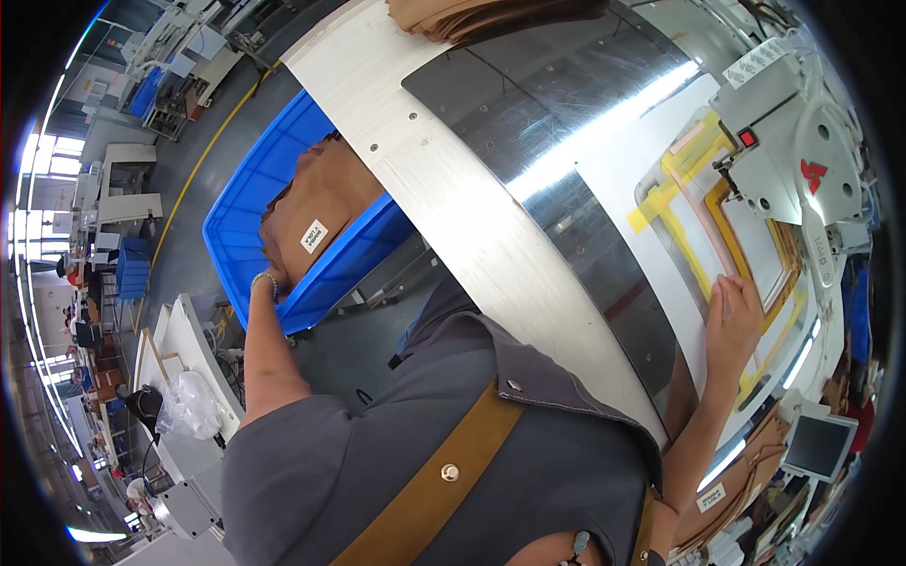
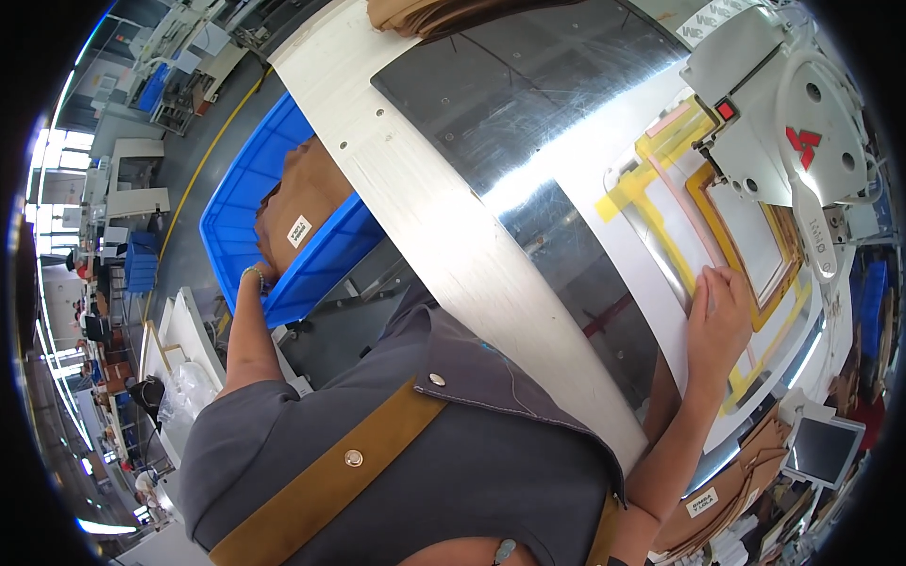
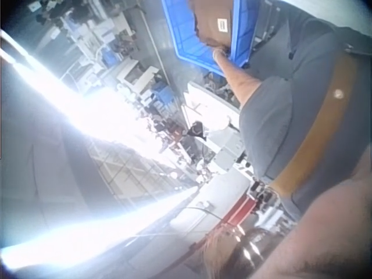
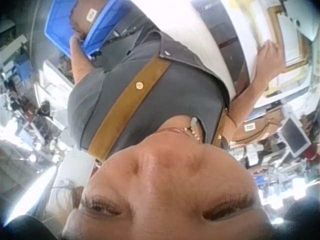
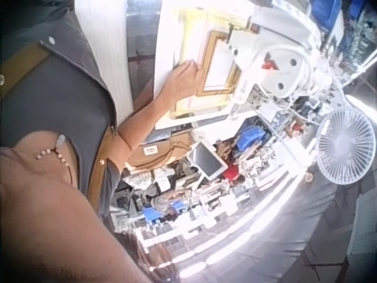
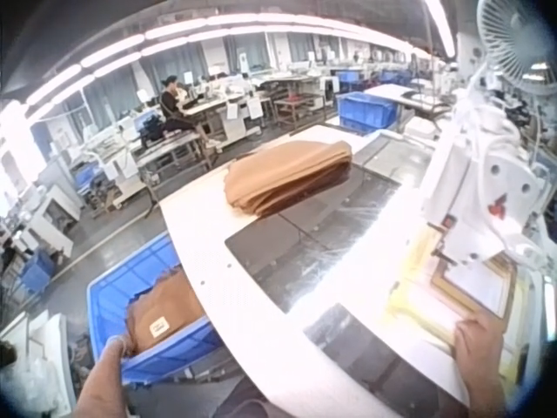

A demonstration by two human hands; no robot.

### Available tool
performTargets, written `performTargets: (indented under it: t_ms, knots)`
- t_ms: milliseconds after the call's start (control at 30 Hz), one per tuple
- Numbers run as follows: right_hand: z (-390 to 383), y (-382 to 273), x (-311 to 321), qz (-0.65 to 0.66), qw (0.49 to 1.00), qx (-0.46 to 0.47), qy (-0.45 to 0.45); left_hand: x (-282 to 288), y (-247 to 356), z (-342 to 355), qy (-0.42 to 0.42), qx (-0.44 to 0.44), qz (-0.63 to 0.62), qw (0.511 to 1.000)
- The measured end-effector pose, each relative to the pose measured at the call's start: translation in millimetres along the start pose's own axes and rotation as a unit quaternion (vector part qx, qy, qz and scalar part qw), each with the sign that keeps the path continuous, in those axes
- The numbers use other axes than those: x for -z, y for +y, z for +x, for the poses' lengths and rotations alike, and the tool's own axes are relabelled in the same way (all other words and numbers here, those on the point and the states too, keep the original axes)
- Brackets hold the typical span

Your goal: The recorder is sewing brand labels onto brown leather components using an industrial sewing machine in a workshop environment.

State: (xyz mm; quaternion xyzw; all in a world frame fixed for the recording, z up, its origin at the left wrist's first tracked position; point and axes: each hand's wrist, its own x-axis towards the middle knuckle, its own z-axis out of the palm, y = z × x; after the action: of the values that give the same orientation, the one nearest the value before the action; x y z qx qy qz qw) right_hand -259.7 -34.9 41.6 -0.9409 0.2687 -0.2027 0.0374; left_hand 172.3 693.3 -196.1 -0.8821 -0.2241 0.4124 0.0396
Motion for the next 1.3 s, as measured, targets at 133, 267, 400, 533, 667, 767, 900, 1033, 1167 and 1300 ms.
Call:
performTargets:
  t_ms: [133, 267, 400, 533, 667, 767, 900, 1033, 1167, 1300]
  knots:
    - [-1.6, 10.9, -2.9, 0.016, 1.0, -0.014, 0.003, 19.3, 18.8, 15.6, 0.285, -0.076, -0.03, 0.955]
    - [1.7, 12.4, -7.7, 0.044, 0.999, -0.013, -0.008, 36.3, 60.8, -0.2, 0.28, -0.187, 0.03, 0.941]
    - [2.6, 11.0, -4.6, 0.04, 0.999, -0.015, -0.01, -9.3, 90.0, -29.5, 0.337, -0.258, 0.036, 0.905]
    - [-4.3, 11.8, -4.1, 0.033, 0.999, -0.025, -0.003, 9.6, 113.1, -50.0, 0.358, -0.361, 0.097, 0.855]
    - [-5.8, 11.2, 1.2, 0.031, 0.998, -0.048, -0.002, 25.5, 121.1, -38.7, 0.352, -0.418, 0.131, 0.827]
    - [-5.6, 23.0, -9.4, 0.007, 0.999, -0.019, 0.034, 27.2, 128.8, -17.1, 0.336, -0.354, 0.144, 0.861]
    - [14.3, 23.9, -22.2, 0.059, 0.996, 0.002, 0.072, 130.3, 132.5, -45.8, 0.312, -0.408, 0.186, 0.838]
    - [5.2, 29.4, -6.5, 0.018, 0.998, -0.03, 0.044, 157.6, 284.0, -226.5, 0.619, -0.57, -0.192, 0.505]
    - [0.3, 32.7, -6.5, 0.068, 0.997, -0.016, 0.021, 118.2, 350.6, -398.0, 0.502, -0.767, -0.166, 0.363]
    - [0.7, 35.9, -8.8, 0.006, 1.0, 0.006, -0.001, 25.7, 415.8, -510.0, 0.147, -0.889, -0.086, 0.426]
